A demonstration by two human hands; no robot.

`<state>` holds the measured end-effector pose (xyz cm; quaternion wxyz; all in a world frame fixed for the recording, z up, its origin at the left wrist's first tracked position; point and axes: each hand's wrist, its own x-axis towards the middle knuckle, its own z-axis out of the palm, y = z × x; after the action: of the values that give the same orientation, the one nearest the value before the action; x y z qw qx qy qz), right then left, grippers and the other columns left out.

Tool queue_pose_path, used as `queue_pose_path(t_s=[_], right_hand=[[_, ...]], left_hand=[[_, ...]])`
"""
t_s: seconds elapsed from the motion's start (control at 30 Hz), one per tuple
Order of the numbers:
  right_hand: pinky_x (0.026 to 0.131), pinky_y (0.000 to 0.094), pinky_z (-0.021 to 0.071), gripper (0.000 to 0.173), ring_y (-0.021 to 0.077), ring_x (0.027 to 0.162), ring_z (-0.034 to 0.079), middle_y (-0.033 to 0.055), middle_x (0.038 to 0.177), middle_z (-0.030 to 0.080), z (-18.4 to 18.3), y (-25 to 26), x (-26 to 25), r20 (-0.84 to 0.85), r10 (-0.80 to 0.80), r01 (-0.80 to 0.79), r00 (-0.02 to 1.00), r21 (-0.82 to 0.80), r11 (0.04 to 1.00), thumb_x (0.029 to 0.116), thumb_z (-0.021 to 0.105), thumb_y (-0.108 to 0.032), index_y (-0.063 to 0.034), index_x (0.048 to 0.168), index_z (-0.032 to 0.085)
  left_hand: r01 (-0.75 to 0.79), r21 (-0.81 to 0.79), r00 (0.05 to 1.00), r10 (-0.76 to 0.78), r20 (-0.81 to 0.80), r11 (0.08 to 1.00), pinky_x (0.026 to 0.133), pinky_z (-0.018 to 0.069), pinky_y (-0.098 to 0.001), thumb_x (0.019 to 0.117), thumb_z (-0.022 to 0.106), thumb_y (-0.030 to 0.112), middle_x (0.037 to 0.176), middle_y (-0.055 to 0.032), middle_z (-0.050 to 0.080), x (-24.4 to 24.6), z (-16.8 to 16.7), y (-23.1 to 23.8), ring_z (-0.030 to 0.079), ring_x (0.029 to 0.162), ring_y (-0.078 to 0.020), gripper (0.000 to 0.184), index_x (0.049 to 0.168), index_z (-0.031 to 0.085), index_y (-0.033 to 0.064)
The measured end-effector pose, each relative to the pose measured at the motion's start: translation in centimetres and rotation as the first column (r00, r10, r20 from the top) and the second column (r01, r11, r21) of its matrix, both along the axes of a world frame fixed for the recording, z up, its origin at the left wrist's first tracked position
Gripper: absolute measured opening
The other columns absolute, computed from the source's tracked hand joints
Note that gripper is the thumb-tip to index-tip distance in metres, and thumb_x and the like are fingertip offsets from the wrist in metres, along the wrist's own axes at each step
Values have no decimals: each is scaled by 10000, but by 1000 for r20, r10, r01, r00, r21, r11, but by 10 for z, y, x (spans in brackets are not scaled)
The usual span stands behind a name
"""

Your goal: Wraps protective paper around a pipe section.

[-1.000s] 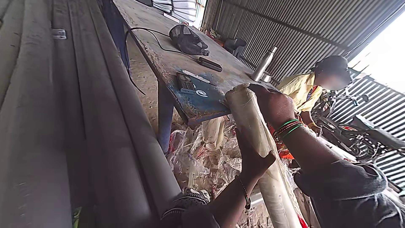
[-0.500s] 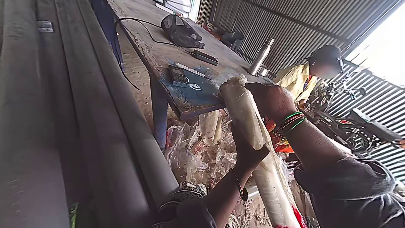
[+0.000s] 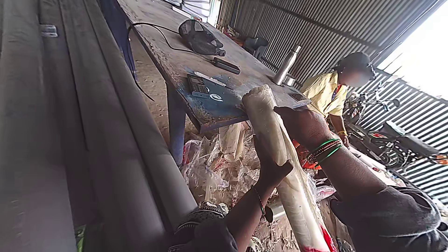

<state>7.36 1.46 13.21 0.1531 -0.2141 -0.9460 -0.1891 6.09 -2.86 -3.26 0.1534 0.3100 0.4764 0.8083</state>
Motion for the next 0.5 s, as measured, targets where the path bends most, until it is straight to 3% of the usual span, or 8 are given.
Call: queue_pose_path(t_s=[0.13,0.3,0.5], right_hand=[[578,600,502,328,455,718,696,218,799,718,-9,-4,13,-21,13,-13,1000,33,999,1030,546,-75,-160,1276,745],[643,629,507,316,459,792,706,213,876,738,2,-9,20,78,-87,91,993,-54,994,1059,528,-123,-205,1284,736],[625,628,492,341,472,776,695,234,882,727,12,3,5,-128,-19,16,992,-26,1000,1077,484,-140,-216,1322,708]], left_hand=[[28,18,1000,-28,11,999,1256,101,-437,634,746,345,1646,-360,-60,-1,-1,-2,-8,1568,-389,1296,1596,-7,-88],[37,20,999,-37,19,999,1258,82,-423,625,738,309,1652,-347,-71,-2,0,-4,-22,1572,-369,1287,1598,-7,-84],[13,33,1000,-14,9,999,1259,81,-432,617,737,317,1646,-361,-53,-2,-2,-2,-12,1569,-385,1290,1591,3,-105]])
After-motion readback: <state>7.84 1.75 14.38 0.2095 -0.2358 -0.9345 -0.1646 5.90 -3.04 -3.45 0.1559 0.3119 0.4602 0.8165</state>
